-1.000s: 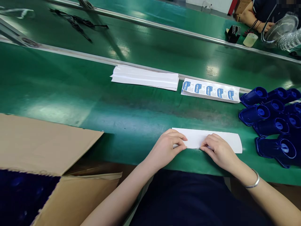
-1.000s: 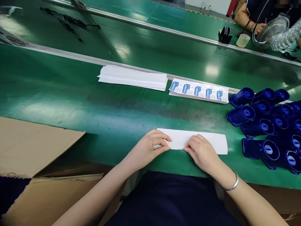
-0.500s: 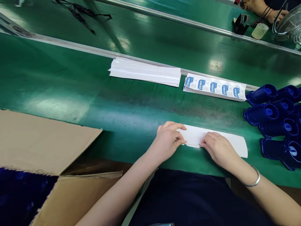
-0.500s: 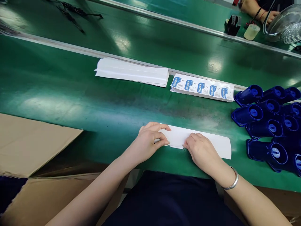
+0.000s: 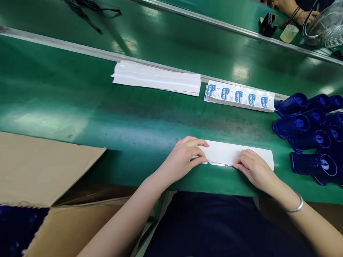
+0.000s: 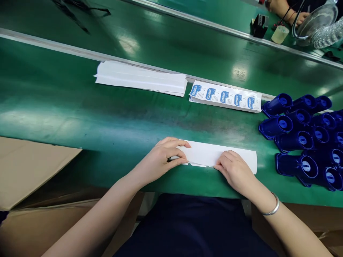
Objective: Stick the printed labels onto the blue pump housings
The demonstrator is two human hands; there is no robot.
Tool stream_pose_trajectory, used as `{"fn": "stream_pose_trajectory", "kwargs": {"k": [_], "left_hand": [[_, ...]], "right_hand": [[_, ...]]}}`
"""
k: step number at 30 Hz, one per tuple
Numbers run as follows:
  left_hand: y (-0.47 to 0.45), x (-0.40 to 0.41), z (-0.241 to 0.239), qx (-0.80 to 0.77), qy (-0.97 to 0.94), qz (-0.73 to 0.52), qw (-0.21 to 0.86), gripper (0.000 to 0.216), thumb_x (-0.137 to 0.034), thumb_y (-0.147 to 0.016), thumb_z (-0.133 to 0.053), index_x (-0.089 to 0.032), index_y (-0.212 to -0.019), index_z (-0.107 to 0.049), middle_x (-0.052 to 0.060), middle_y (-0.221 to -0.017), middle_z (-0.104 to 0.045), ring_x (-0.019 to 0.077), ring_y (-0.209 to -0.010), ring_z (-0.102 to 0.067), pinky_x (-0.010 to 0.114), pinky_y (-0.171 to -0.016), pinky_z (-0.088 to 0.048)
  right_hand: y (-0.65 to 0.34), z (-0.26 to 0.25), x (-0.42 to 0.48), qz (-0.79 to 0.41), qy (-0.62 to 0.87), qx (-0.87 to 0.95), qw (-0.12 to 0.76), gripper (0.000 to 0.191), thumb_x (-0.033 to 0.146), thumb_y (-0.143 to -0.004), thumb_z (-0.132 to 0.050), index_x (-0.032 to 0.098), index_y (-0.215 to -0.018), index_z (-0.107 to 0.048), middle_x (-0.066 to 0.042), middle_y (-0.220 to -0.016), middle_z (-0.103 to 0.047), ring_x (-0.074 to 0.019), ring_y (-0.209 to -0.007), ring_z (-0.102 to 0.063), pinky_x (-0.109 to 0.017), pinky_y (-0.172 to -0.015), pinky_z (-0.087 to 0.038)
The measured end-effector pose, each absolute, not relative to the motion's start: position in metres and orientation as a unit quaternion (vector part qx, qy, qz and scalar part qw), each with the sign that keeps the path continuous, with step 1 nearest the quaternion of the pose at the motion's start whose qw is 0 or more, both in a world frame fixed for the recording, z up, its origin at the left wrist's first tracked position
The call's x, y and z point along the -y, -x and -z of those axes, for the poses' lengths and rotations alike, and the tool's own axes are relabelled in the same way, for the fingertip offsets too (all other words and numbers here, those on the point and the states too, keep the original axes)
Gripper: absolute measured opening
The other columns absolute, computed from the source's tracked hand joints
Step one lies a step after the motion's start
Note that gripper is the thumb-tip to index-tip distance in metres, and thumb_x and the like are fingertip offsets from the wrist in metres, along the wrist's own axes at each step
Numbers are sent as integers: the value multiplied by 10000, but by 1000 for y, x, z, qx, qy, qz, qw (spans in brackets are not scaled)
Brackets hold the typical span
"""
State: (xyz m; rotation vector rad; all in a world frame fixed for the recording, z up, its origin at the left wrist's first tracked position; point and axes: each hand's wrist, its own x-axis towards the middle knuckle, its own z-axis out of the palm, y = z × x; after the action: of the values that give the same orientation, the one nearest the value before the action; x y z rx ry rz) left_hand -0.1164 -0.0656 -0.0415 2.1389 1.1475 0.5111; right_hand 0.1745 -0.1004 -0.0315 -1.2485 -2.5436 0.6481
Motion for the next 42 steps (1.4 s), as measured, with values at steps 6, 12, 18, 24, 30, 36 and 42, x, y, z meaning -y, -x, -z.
{"fn": "stream_pose_trajectory", "kwargs": {"k": [6, 12, 18, 24, 30, 36, 42], "left_hand": [[113, 62, 51, -449, -814, -206, 306, 252, -317, -948, -603, -240, -737, -718, 18, -1173, -727, 265, -1076, -582, 483, -952, -424], [122, 60, 49, -441, -818, -203, 307, 282, -341, -960, -567, -247, -740, -717, 14, -1215, -718, 263, -1086, -606, 441, -929, -448], [124, 62, 49, -445, -816, -193, 314, 229, -377, -941, -600, -260, -779, -712, 15, -1225, -700, 272, -1092, -607, 470, -969, -409], [120, 62, 53, -450, -812, -221, 297, 284, -378, -949, -574, -260, -734, -717, 23, -1210, -709, 286, -1113, -599, 476, -974, -422], [128, 61, 57, -443, -815, -217, 304, 332, -459, -955, -558, -291, -725, -728, 5, -1195, -714, 286, -1083, -609, 462, -936, -433], [129, 57, 62, -429, -827, -224, 286, 328, -442, -966, -546, -305, -724, -720, -15, -1162, -722, 289, -1044, -628, 473, -916, -424], [130, 56, 65, -422, -829, -241, 276, 334, -479, -973, -535, -306, -756, -720, -4, -1154, -731, 294, -1035, -641, 472, -900, -438]], "right_hand": [[-167, 35, 92, -155, 450, 875, 83, 204, 175, -1019, -490, 171, -842, -592, -75, -806, -616, -236, -766, -550, -378, -718, -478], [-183, 30, 94, -179, 425, 882, 95, 128, 211, -1011, -552, 179, -902, -612, -64, -858, -625, -222, -829, -551, -347, -751, -482], [-191, 29, 98, -179, 426, 883, 82, 179, 189, -1024, -509, 171, -882, -617, -71, -836, -624, -223, -816, -533, -351, -753, -468], [-194, 25, 97, -183, 430, 881, 82, 141, 227, -1022, -535, 179, -914, -612, -72, -872, -625, -226, -844, -552, -350, -761, -487], [-207, 21, 104, -202, 443, 869, 90, 144, 223, -1034, -511, 175, -927, -594, -81, -905, -631, -235, -891, -542, -369, -803, -478], [-205, 28, 93, -179, 454, 869, 74, 218, 220, -1044, -472, 170, -858, -574, -71, -820, -593, -223, -772, -502, -358, -707, -443], [-224, 13, 98, -236, 447, 860, 66, 159, 250, -1035, -526, 177, -906, -585, -72, -902, -627, -220, -890, -547, -366, -815, -471]]}}
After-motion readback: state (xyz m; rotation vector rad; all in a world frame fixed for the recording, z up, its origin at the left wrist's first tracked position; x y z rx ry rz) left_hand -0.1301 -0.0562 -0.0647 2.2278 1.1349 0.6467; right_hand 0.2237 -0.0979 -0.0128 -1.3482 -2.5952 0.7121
